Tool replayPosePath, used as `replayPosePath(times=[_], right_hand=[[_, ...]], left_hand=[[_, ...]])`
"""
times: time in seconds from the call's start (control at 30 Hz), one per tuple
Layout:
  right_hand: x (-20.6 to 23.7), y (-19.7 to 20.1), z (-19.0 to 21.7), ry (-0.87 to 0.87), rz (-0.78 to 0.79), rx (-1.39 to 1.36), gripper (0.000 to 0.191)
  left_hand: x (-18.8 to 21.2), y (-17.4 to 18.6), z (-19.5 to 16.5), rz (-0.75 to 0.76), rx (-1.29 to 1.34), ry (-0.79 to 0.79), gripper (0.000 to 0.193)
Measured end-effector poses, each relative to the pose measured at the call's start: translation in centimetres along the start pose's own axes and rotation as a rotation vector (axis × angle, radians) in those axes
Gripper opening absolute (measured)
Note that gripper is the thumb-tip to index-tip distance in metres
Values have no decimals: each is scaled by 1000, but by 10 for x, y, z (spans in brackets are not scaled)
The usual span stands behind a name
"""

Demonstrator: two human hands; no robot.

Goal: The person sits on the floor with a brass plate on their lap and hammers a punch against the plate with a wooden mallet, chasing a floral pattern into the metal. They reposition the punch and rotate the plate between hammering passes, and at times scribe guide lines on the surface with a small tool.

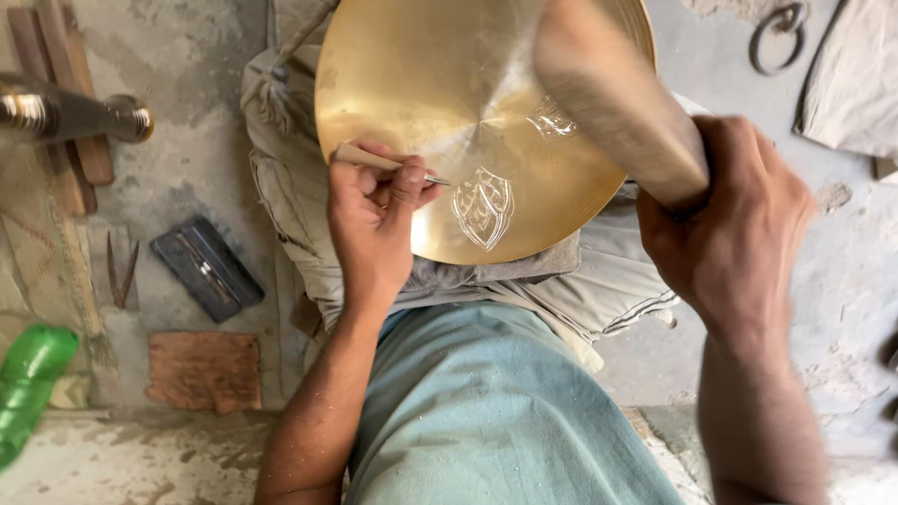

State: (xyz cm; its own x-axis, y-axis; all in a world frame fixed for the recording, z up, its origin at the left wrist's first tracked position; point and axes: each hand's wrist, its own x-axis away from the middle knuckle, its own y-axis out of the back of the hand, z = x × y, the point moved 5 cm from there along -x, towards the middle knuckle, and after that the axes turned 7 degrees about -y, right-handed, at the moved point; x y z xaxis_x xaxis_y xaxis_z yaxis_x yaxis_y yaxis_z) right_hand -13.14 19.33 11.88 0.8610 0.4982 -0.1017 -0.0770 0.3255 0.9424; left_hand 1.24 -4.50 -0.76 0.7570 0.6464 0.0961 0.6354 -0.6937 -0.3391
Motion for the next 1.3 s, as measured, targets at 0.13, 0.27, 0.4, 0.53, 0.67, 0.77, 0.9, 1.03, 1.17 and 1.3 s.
replayPosePath(times=[0.13,0.27,0.4,0.53,0.67,0.77,0.9,1.03,1.17,1.3], right_hand=[[50,-33,-48,-446,43,-188,35],[97,-55,-80,-736,83,-299,33],[130,-68,-96,-883,107,-367,35],[151,-78,-98,-954,101,-378,38],[154,-78,-90,-887,-12,-449,43],[152,-77,-87,-860,-34,-443,40],[146,-74,-83,-802,-54,-406,39],[133,-72,-75,-768,-190,-704,36],[95,-56,-57,-519,-114,-139,38],[63,-48,-42,-602,-137,-337,39]], left_hand=[[-22,-13,-11,169,-89,15,33],[-41,-46,-10,462,-244,-16,30],[-62,-75,4,804,-598,-115,43],[-65,-97,13,1129,-698,-289,40],[-63,-112,13,1254,-724,-441,40],[-66,-119,16,1371,-708,-396,36],[-71,-125,21,1429,-745,-387,39],[-70,-129,25,1493,-814,-384,45],[-66,-130,29,1521,-861,-400,45],[-67,-117,26,1335,-799,-354,39]])
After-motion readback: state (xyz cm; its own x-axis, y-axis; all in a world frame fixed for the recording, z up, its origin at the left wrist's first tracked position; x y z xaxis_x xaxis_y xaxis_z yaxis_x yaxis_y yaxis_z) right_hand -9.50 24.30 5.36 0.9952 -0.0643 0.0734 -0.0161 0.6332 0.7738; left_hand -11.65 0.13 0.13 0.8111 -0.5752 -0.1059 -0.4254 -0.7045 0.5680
